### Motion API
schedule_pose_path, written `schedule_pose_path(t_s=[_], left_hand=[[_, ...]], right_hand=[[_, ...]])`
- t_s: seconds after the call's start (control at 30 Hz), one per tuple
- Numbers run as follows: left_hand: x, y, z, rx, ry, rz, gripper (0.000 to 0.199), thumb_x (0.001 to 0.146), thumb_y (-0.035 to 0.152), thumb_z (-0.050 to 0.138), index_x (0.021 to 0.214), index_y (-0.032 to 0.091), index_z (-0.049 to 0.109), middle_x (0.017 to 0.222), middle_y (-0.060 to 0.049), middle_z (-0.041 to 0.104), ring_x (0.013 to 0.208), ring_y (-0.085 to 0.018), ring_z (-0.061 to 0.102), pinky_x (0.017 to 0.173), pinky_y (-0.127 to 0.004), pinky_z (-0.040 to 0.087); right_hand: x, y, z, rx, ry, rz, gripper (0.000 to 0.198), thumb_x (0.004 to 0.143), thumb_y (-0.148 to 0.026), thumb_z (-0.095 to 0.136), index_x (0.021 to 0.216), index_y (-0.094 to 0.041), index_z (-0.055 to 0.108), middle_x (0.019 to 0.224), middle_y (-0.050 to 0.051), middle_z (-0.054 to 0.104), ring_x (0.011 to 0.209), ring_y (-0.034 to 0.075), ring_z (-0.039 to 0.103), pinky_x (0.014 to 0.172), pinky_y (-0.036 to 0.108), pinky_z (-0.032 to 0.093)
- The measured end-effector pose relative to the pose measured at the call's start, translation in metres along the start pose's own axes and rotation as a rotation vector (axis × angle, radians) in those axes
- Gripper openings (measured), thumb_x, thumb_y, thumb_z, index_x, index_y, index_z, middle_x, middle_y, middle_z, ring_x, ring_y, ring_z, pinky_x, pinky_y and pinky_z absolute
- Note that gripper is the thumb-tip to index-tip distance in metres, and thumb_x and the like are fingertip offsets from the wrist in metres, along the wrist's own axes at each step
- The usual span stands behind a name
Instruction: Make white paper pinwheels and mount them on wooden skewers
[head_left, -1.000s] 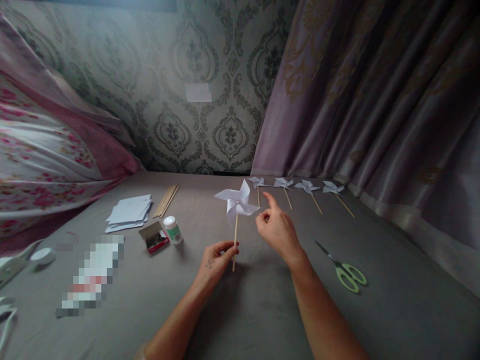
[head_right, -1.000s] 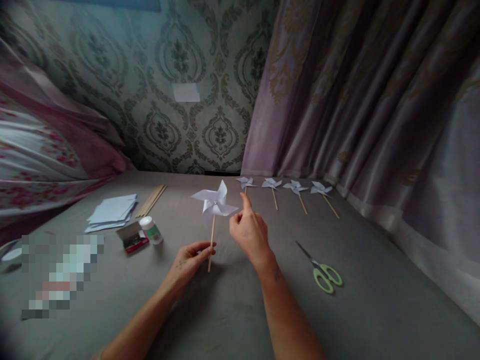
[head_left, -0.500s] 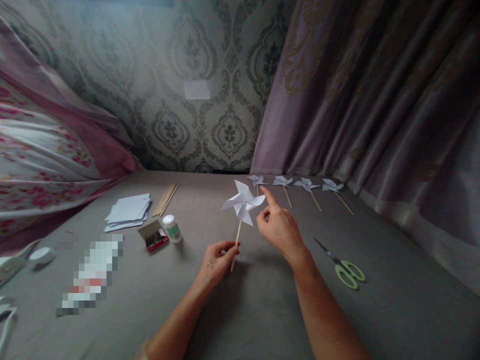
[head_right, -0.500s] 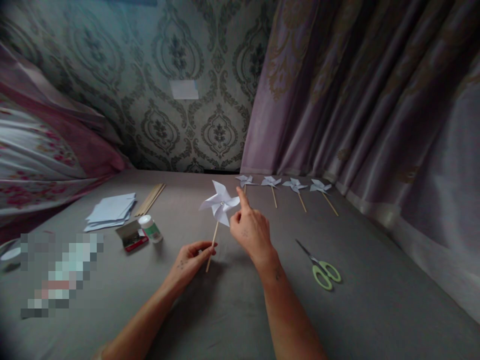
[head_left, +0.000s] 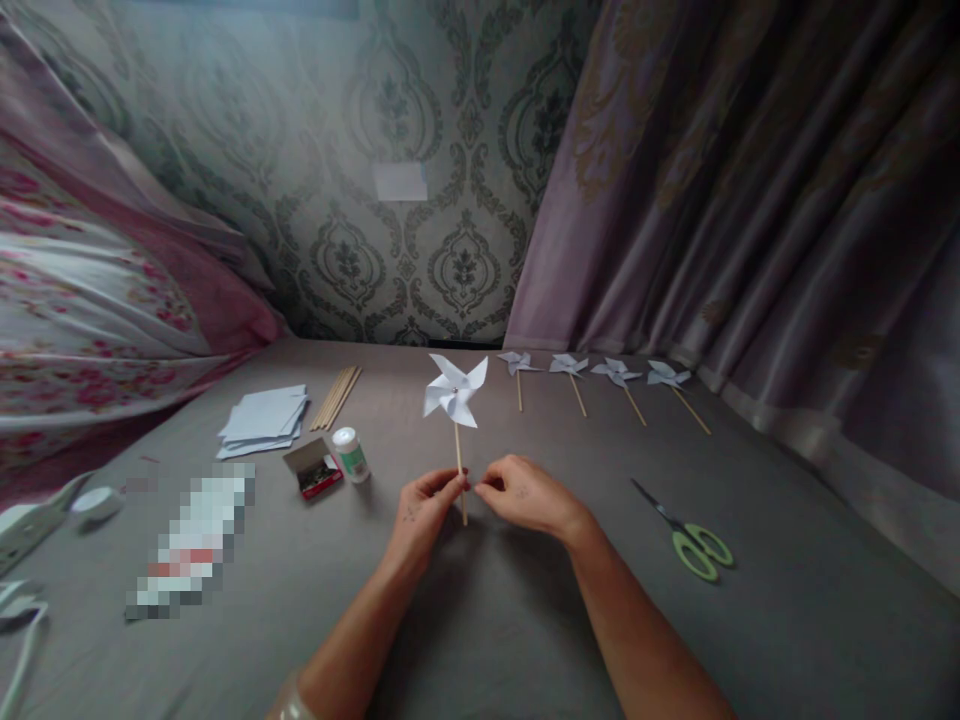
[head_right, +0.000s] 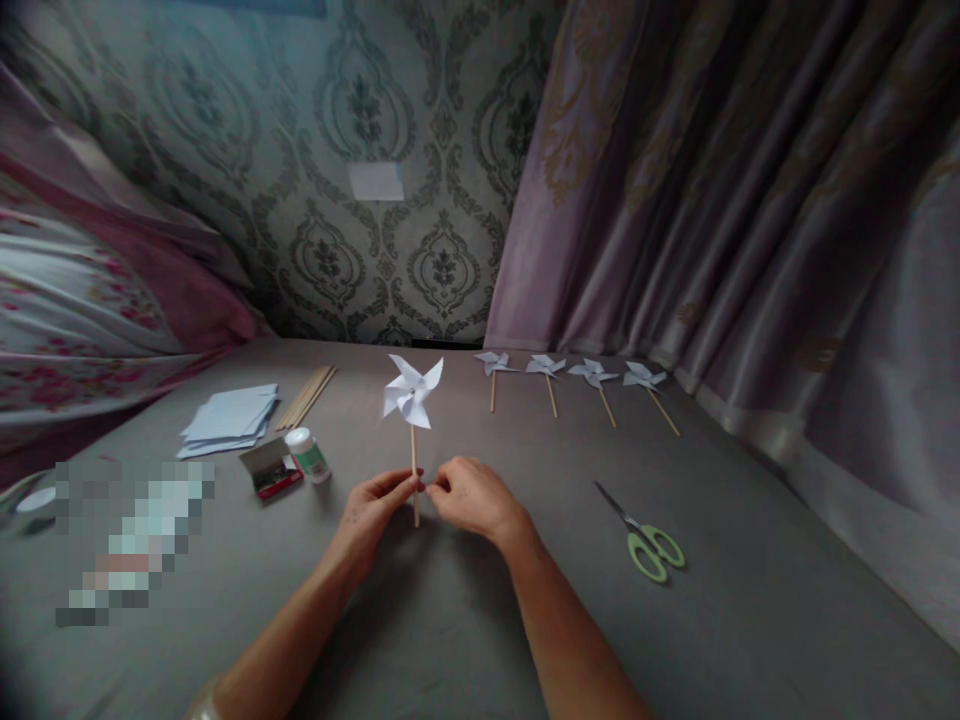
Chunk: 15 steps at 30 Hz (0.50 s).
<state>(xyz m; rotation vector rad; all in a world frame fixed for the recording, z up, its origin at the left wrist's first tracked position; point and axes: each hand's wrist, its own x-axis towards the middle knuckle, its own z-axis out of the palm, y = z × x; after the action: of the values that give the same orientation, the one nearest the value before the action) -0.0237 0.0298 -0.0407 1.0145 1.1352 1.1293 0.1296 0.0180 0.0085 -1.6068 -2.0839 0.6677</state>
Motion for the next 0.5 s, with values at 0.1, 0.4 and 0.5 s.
schedule_pose_path(t_s=[0.1, 0.4, 0.5], left_hand=[[0.005, 0.001, -0.005, -0.071, 0.077, -0.011, 0.039, 0.051, 0.042, 0.081, 0.078, 0.014, 0.076, 0.077, -0.008, 0.074, 0.077, -0.02, 0.065, 0.076, -0.029, 0.046], [0.02, -0.004, -0.01, -0.046, 0.122, 0.024, 0.04, 0.05, 0.043, 0.081, 0.075, 0.013, 0.075, 0.073, -0.008, 0.073, 0.072, -0.019, 0.064, 0.071, -0.028, 0.046], [0.025, -0.007, -0.009, -0.027, 0.105, 0.028, 0.039, 0.051, 0.041, 0.08, 0.076, 0.012, 0.075, 0.073, -0.008, 0.073, 0.072, -0.02, 0.064, 0.07, -0.028, 0.046]], right_hand=[[0.007, -0.001, 0.027, 0.077, 0.03, 0.087, 0.021, 0.078, -0.028, 0.059, 0.06, -0.017, 0.067, 0.054, 0.001, 0.063, 0.052, 0.013, 0.054, 0.049, 0.022, 0.029], [0.009, -0.006, 0.061, 0.192, 0.201, 0.231, 0.016, 0.079, -0.027, 0.061, 0.076, -0.016, 0.071, 0.078, 0.007, 0.074, 0.074, 0.02, 0.067, 0.065, 0.026, 0.043], [0.009, -0.005, 0.063, 0.203, 0.227, 0.244, 0.016, 0.08, -0.025, 0.06, 0.079, -0.016, 0.073, 0.081, 0.008, 0.075, 0.077, 0.02, 0.068, 0.069, 0.027, 0.045]])
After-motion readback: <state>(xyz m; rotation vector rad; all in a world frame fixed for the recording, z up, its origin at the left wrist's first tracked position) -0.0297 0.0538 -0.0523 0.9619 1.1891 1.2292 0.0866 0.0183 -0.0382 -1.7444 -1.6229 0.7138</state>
